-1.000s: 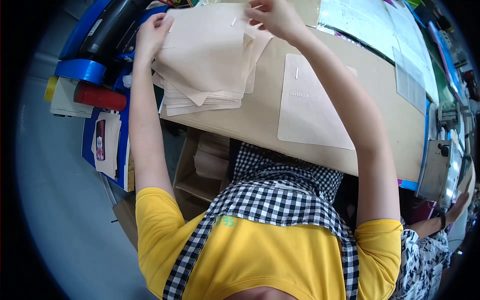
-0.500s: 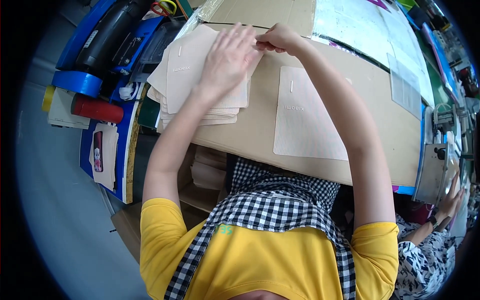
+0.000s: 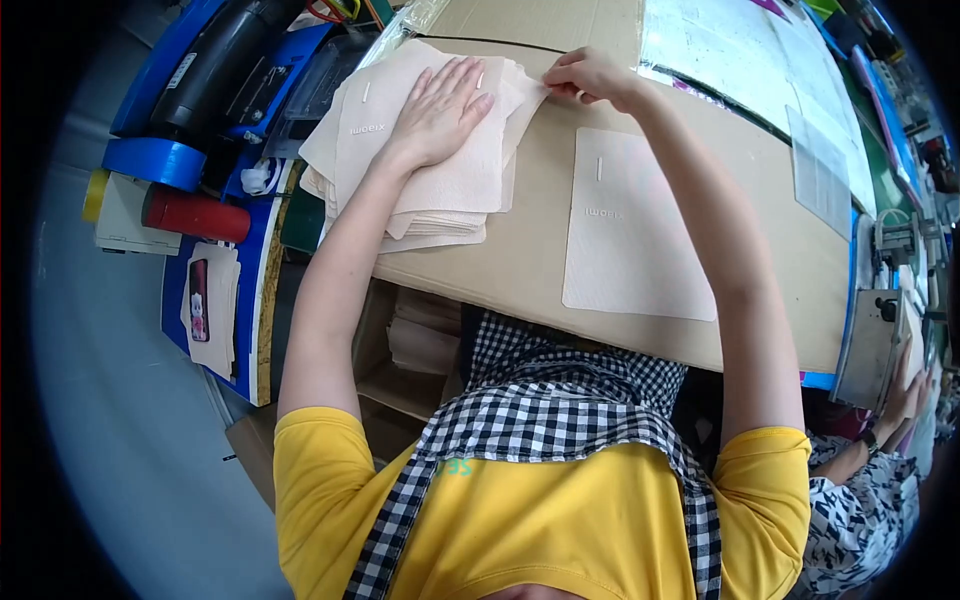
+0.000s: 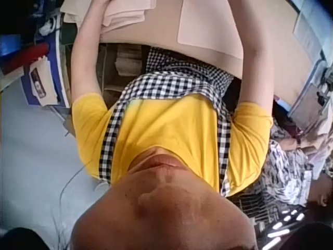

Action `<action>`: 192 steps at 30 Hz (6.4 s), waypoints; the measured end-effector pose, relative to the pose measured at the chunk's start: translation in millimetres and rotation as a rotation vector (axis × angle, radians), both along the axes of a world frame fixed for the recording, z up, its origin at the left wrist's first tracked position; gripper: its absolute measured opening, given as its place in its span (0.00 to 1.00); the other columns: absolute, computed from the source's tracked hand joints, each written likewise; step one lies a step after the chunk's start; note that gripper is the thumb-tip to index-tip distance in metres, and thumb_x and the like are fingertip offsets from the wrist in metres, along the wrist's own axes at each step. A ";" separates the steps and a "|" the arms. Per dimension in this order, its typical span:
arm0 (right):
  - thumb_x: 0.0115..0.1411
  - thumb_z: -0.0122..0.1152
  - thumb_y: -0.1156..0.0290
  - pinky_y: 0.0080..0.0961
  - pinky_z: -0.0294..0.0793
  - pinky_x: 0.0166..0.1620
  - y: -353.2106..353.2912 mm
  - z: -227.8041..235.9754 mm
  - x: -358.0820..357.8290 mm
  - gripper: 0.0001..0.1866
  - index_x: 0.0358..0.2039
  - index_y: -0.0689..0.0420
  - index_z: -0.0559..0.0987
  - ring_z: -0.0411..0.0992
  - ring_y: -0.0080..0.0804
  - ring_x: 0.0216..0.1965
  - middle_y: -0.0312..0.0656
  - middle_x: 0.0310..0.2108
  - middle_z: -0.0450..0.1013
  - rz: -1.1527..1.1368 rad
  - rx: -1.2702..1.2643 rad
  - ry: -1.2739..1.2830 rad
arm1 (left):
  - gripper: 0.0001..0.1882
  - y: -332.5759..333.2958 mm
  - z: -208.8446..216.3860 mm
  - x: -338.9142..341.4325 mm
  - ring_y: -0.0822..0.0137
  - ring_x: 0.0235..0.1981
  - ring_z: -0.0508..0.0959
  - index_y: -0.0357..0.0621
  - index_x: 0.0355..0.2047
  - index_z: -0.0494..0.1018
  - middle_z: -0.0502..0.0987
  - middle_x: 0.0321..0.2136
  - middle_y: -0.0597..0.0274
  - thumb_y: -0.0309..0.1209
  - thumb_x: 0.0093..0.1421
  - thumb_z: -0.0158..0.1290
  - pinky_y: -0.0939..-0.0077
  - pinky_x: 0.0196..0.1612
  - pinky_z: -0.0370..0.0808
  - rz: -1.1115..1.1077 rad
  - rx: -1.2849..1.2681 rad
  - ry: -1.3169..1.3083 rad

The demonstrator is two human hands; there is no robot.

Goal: Packaging material components into plastic sleeves at a production workstation.

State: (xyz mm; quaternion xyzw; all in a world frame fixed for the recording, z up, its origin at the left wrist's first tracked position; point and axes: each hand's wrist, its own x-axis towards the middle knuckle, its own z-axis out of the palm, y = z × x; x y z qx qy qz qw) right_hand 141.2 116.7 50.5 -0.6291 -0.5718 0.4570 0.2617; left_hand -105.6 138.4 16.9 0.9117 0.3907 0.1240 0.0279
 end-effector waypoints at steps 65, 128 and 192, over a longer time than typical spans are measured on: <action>0.70 0.37 0.54 0.35 0.43 0.70 -264.8 -27.1 88.8 0.28 0.64 0.56 0.59 0.48 0.37 0.68 0.43 0.67 0.53 -0.044 0.535 -0.563 | 0.27 -166.1 4.9 63.0 0.54 0.67 0.53 0.35 0.63 0.55 0.56 0.64 0.47 0.37 0.68 0.38 0.60 0.69 0.46 -0.208 -0.123 -0.254; 0.62 0.54 0.68 0.16 0.71 0.28 -225.4 140.0 249.1 0.14 0.37 0.69 0.77 0.72 0.25 0.26 0.43 0.30 0.76 -1.021 0.830 0.218 | 0.17 -170.3 73.1 73.9 0.66 0.41 0.75 0.31 0.51 0.68 0.74 0.43 0.53 0.30 0.66 0.45 0.75 0.46 0.75 -0.178 -1.094 -1.171; 0.57 0.65 0.74 0.09 0.60 0.26 -264.8 -23.2 54.1 0.18 0.48 0.63 0.77 0.60 0.16 0.21 0.35 0.23 0.73 -0.790 0.199 -0.107 | 0.18 -143.7 -12.8 85.1 0.66 0.36 0.67 0.33 0.45 0.76 0.69 0.33 0.61 0.25 0.53 0.59 0.75 0.42 0.67 0.201 -0.404 -0.689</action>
